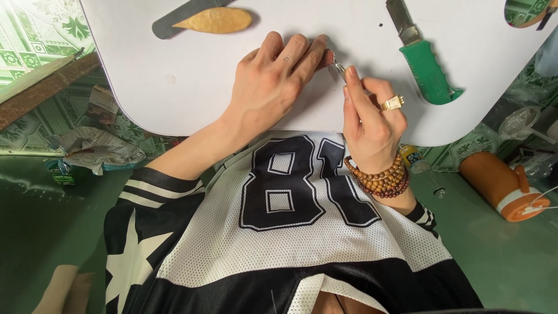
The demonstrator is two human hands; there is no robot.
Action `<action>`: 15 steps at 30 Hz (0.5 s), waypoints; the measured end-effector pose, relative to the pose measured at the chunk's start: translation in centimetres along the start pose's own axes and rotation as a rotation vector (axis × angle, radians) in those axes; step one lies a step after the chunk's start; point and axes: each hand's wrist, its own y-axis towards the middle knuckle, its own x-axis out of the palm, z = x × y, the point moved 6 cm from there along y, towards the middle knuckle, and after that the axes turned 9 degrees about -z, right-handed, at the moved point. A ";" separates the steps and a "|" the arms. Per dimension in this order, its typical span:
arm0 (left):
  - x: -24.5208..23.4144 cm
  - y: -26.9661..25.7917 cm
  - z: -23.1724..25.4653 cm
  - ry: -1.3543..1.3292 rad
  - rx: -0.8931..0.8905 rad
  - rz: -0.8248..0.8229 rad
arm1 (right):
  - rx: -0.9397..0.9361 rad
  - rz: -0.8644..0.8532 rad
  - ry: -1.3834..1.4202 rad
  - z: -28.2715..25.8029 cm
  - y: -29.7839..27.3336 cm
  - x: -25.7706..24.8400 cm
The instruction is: Sanding and refining the edges of a small wooden piece using sandpaper and a small metal tool.
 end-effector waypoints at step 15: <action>0.1 0.0 -0.1 0.005 -0.004 -0.024 | 0.025 -0.053 0.008 0.1 0.2 -0.3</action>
